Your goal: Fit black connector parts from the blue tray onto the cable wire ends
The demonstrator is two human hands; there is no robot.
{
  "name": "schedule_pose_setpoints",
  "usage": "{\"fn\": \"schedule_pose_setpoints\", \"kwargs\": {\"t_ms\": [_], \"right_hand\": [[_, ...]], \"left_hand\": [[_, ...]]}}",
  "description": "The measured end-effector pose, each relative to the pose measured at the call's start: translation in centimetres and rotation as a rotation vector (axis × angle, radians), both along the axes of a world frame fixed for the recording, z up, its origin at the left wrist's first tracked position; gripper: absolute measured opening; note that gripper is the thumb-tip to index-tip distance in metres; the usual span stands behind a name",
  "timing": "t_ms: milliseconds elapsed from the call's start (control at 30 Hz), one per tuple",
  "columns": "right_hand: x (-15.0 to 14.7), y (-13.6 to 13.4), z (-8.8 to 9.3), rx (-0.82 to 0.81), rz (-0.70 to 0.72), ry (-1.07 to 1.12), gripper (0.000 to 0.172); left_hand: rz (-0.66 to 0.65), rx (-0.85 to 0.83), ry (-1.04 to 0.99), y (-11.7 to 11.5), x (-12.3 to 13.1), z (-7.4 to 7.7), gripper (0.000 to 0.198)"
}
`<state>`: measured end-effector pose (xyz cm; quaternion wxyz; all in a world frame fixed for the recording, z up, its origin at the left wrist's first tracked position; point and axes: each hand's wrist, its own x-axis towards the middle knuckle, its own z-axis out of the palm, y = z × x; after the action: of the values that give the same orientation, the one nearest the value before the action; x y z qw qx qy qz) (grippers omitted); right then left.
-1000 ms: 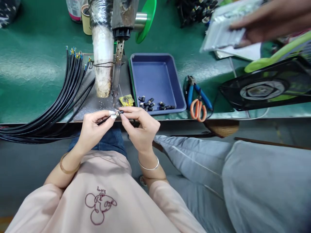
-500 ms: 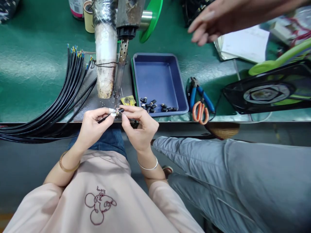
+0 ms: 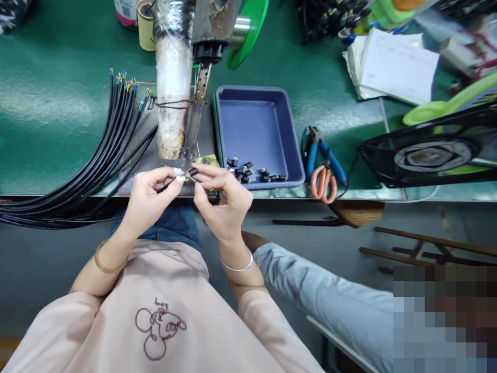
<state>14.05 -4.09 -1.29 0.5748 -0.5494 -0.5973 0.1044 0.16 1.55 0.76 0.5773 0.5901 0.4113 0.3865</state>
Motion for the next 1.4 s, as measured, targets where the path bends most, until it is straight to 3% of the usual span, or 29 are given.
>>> {"fn": "schedule_pose_setpoints", "kwargs": {"t_ms": [767, 1400], "right_hand": [[-0.1, 0.1, 1.1, 0.084, -0.064, -0.233, 0.015], [0.4, -0.4, 1.2, 0.017, 0.026, -0.246, 0.017]], "left_hand": [[-0.004, -0.004, -0.020, -0.1, -0.1, 0.2, 0.017], [-0.058, -0.013, 0.029, -0.4, -0.6, 0.1, 0.016]]}}
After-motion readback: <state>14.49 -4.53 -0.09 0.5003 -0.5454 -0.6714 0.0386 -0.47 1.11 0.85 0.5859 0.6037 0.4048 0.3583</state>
